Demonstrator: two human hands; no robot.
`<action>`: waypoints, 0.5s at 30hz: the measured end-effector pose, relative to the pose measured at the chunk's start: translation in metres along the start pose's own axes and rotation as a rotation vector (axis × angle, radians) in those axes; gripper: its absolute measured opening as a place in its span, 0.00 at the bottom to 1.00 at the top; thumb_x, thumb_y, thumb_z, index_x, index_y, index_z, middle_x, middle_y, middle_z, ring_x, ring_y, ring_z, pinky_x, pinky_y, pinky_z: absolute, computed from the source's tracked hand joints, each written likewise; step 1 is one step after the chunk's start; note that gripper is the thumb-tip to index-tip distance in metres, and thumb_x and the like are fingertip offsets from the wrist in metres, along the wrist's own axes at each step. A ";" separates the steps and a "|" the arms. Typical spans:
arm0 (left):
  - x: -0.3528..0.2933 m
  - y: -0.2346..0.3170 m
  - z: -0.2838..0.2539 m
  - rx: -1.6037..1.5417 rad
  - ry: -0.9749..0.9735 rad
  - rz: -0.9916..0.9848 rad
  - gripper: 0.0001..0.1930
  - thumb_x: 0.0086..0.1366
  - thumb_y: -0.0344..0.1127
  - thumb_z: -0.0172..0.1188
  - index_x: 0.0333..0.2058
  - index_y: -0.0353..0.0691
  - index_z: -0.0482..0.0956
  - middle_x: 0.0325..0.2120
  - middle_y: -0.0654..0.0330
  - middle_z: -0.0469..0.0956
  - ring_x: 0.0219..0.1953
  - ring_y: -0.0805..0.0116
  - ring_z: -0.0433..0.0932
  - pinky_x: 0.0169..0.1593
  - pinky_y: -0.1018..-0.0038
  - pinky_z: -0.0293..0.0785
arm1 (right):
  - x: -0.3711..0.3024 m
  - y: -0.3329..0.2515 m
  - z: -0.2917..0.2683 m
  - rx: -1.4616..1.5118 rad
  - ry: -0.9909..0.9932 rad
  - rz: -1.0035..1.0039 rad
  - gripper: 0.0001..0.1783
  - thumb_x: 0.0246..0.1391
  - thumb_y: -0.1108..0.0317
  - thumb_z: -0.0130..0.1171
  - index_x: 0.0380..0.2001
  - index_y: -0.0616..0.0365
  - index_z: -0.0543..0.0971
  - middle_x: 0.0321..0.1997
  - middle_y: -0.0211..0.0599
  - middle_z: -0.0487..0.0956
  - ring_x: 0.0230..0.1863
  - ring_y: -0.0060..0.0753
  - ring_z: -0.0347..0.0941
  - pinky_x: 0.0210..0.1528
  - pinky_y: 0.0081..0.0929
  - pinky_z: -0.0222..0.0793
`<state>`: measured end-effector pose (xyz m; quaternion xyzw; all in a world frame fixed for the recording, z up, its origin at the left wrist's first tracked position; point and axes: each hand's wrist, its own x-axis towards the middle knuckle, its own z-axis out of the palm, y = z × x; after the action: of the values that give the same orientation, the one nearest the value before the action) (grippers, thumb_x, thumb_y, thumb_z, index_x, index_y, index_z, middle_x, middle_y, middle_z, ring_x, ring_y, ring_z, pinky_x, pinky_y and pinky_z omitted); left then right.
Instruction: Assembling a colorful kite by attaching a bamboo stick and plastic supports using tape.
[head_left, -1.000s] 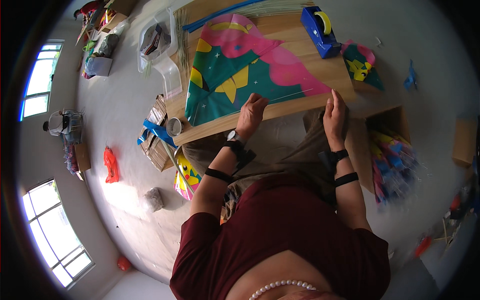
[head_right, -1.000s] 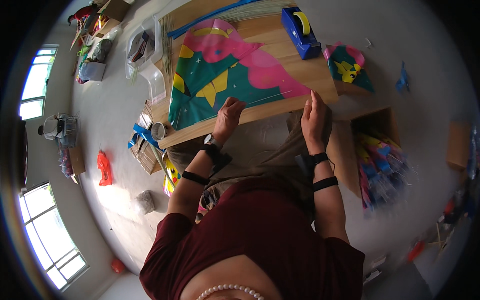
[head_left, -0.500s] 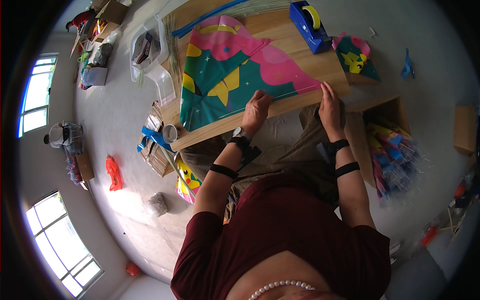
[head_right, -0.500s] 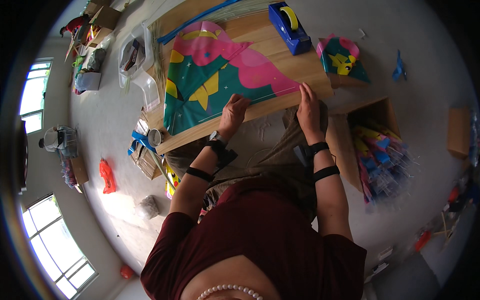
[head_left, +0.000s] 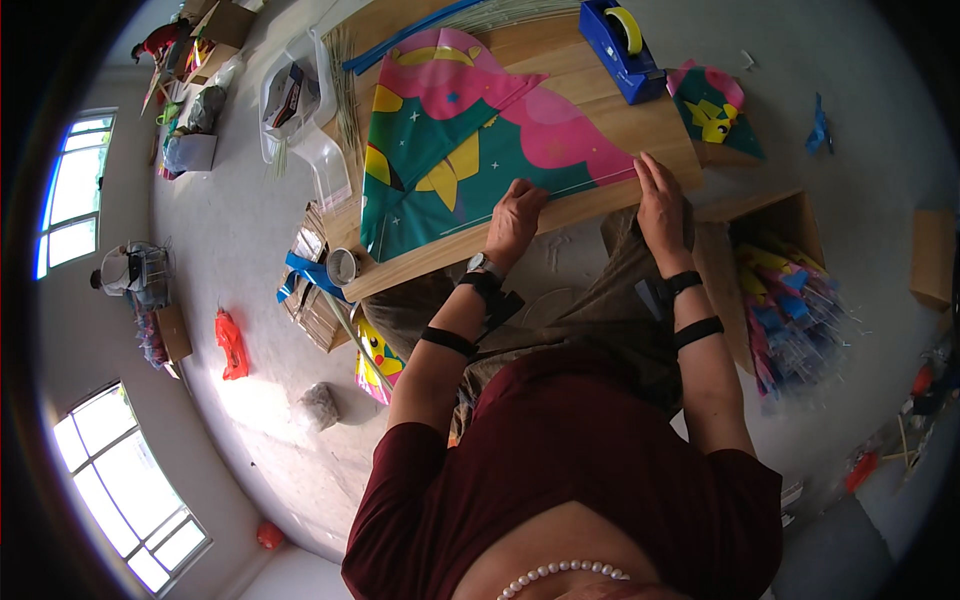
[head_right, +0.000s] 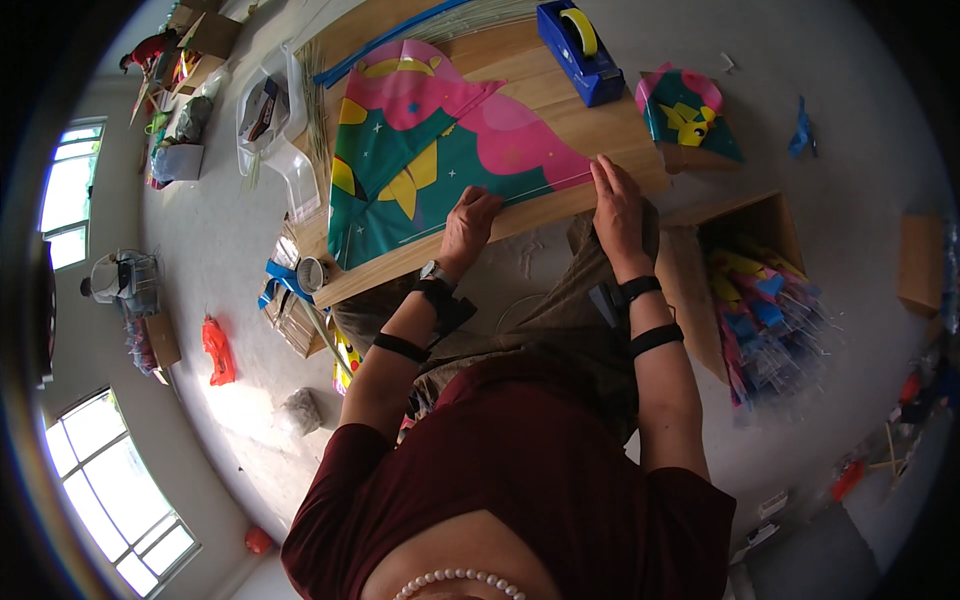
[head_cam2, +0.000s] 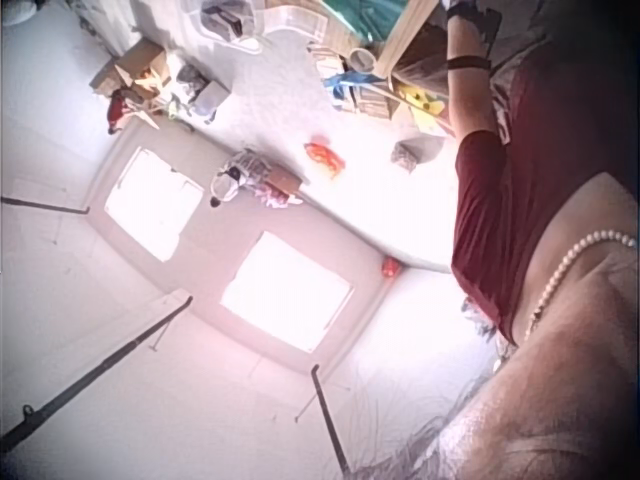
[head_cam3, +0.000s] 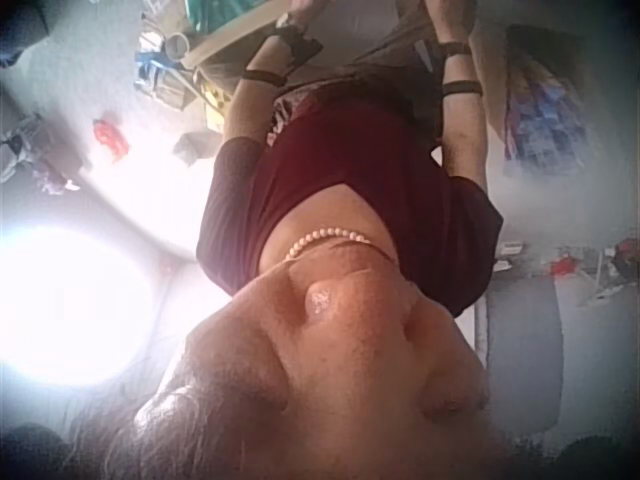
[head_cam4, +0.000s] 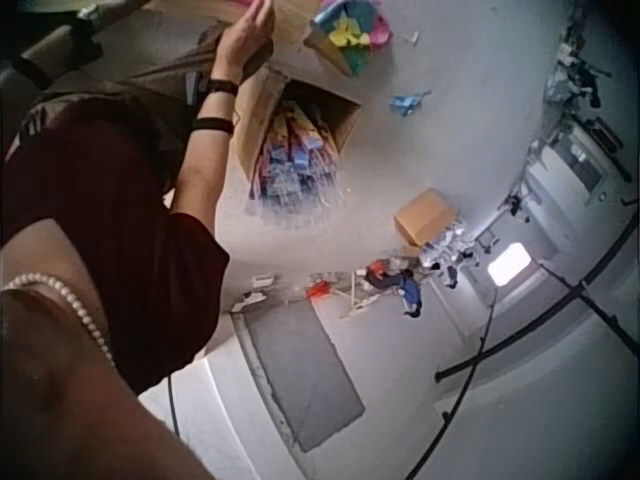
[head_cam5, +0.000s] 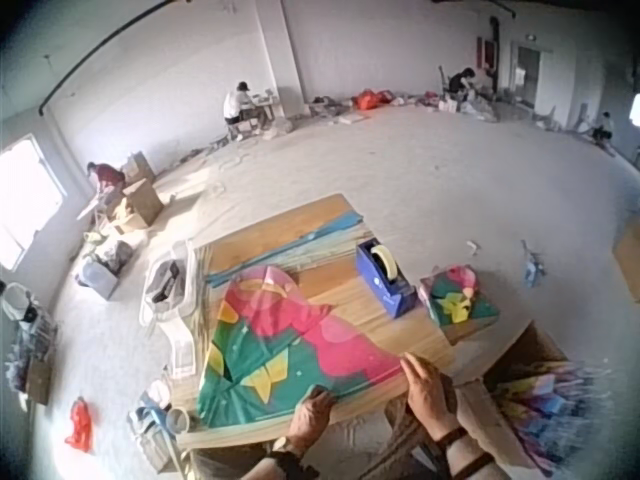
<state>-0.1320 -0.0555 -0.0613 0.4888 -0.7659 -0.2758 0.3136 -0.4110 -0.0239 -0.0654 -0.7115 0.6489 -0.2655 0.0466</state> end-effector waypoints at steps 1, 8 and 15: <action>0.000 0.000 0.000 -0.002 -0.001 0.000 0.07 0.65 0.25 0.65 0.41 0.38 0.84 0.37 0.51 0.78 0.39 0.46 0.80 0.42 0.59 0.77 | 0.000 0.000 0.001 0.024 -0.026 -0.010 0.29 0.57 0.84 0.52 0.64 0.61 0.73 0.70 0.43 0.71 0.68 0.50 0.67 0.71 0.44 0.63; 0.002 0.000 0.001 -0.021 -0.002 0.018 0.04 0.66 0.26 0.60 0.39 0.38 0.81 0.35 0.51 0.75 0.39 0.46 0.78 0.42 0.58 0.75 | -0.001 0.005 0.008 0.033 -0.055 -0.016 0.30 0.57 0.84 0.51 0.64 0.60 0.73 0.69 0.43 0.72 0.69 0.50 0.67 0.70 0.43 0.64; 0.003 0.001 0.000 -0.002 -0.013 0.029 0.05 0.65 0.25 0.59 0.38 0.39 0.80 0.35 0.50 0.74 0.40 0.46 0.77 0.42 0.58 0.75 | -0.002 0.006 0.008 0.016 -0.064 -0.022 0.30 0.57 0.84 0.51 0.63 0.59 0.75 0.69 0.44 0.71 0.69 0.50 0.67 0.70 0.43 0.64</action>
<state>-0.1335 -0.0578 -0.0596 0.4753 -0.7749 -0.2751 0.3129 -0.4127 -0.0250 -0.0752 -0.7264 0.6370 -0.2483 0.0703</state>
